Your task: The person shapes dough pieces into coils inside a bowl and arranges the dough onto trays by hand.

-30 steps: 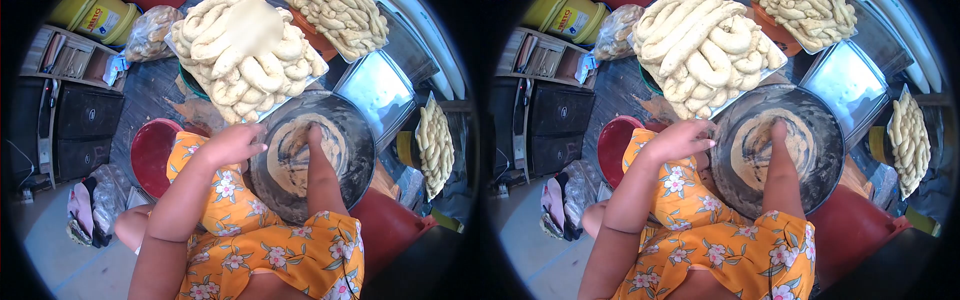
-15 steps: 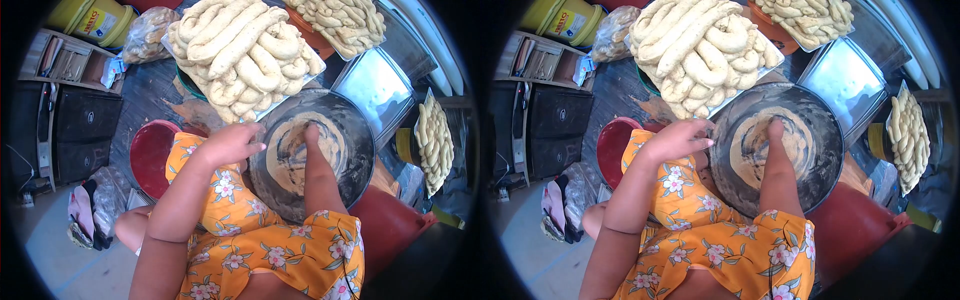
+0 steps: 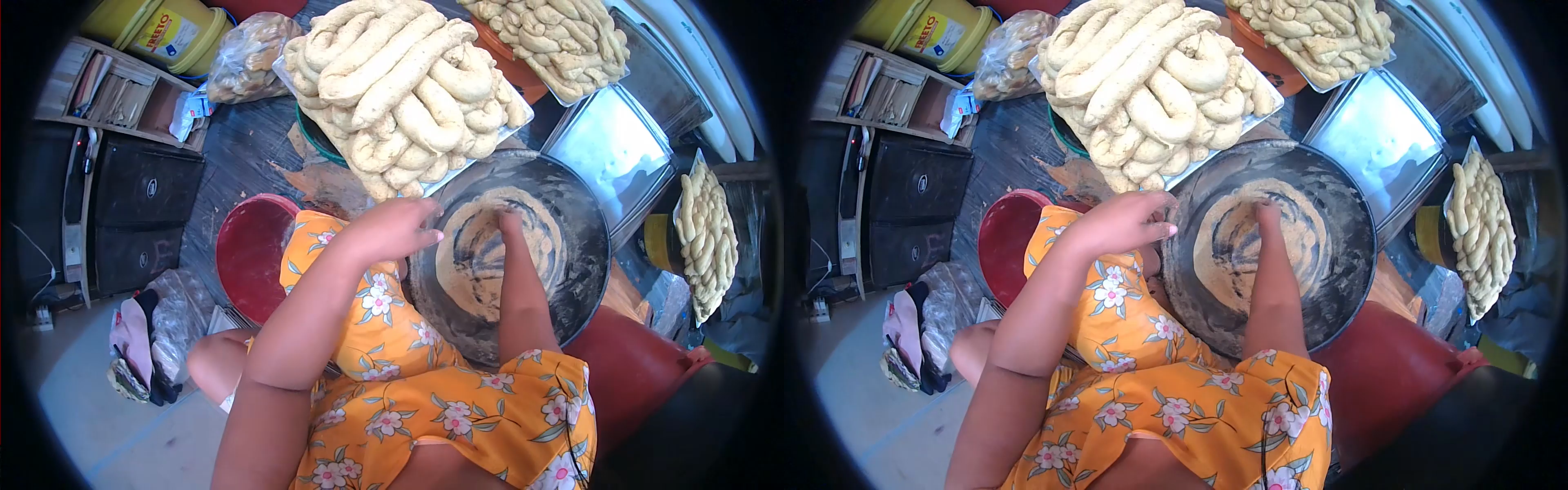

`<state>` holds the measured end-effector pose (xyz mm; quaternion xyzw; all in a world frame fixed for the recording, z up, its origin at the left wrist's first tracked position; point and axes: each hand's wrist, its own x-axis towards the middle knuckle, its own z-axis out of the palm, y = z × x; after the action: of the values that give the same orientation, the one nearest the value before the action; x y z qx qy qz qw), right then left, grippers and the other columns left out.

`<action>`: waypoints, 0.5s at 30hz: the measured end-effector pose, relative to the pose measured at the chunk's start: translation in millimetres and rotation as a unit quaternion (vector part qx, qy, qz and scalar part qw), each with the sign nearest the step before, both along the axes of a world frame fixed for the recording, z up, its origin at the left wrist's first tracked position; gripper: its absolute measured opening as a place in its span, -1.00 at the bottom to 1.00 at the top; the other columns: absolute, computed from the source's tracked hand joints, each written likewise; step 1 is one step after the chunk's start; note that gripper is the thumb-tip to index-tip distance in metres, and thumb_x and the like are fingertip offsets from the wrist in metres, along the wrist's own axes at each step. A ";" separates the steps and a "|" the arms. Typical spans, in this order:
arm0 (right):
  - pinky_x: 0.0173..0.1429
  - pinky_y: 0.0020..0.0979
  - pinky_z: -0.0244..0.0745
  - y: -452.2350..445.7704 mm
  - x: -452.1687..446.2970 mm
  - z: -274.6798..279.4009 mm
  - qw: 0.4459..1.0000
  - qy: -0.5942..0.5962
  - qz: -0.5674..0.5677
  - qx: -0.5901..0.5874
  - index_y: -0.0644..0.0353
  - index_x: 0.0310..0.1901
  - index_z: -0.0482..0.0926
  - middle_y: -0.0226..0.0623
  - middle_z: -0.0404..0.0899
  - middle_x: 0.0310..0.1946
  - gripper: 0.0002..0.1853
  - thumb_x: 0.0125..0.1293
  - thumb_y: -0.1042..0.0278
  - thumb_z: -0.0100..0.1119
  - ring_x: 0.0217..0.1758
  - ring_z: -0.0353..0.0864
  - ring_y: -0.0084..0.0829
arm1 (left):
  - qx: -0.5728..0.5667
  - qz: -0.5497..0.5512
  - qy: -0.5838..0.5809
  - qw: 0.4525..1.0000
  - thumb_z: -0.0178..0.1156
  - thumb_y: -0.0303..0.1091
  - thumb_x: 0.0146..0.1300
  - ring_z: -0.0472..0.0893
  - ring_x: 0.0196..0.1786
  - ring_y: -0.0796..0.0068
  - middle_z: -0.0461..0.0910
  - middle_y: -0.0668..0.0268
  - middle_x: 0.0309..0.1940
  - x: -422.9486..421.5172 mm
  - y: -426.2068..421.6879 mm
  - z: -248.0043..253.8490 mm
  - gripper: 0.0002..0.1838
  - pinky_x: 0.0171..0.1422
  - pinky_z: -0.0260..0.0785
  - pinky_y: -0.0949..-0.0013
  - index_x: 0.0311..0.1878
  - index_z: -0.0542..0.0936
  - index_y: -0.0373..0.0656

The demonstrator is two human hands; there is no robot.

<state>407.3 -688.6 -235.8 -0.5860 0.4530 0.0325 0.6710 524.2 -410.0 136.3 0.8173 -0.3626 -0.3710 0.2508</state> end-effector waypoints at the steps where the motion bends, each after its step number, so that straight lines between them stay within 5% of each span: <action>1: -0.22 -0.36 0.57 1.7 -5.6 7.7 0.979 -0.063 -0.073 0.181 0.20 -0.23 0.53 -0.30 0.58 -0.35 -0.90 0.22 0.45 0.13 -0.30 0.60 -0.35 | 0.003 -0.003 -0.001 1.000 0.17 -0.12 0.18 0.58 -0.10 0.07 0.58 -0.01 -0.21 0.5 -0.7 -1.3 -0.50 -0.01 0.39 0.17 0.08 0.45 -0.28; 4: -0.22 -0.48 0.56 16.6 -22.5 51.2 0.932 -0.140 0.001 0.334 0.15 -0.21 0.49 -0.45 0.53 -0.38 -0.94 0.31 0.43 0.09 -0.35 0.55 -0.54 | 0.016 -0.012 0.000 1.000 0.19 -0.11 0.18 0.59 -0.10 0.09 0.58 -0.03 -0.18 2.8 -4.7 -3.3 -0.49 -0.01 0.41 0.23 0.08 0.45 -0.29; 8: -0.17 -0.48 0.54 42.7 -35.6 103.2 0.902 -0.164 0.050 0.396 0.14 -0.21 0.48 -0.45 0.53 -0.38 -0.93 0.30 0.41 0.12 -0.33 0.54 -0.57 | 0.023 -0.008 -0.006 1.000 0.21 -0.13 0.17 0.59 -0.08 0.11 0.59 -0.02 -0.15 0.4 -10.3 -3.5 -0.50 0.01 0.41 0.24 0.07 0.46 -0.30; 15: -0.15 -0.43 0.55 83.5 -27.9 164.6 0.909 -0.138 0.193 0.343 0.17 -0.19 0.50 -0.39 0.57 -0.32 -0.85 0.24 0.38 0.20 -0.32 0.57 -0.51 | 0.020 0.002 -0.009 1.000 0.22 -0.16 0.16 0.59 -0.07 0.18 0.60 0.03 -0.14 -6.8 -13.2 -8.4 -0.52 0.02 0.41 0.28 0.06 0.48 -0.28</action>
<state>379.4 -605.0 -71.2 -0.3945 0.1953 0.2332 0.8671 517.4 -423.2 127.9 0.8264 -0.3554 -0.3703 0.2317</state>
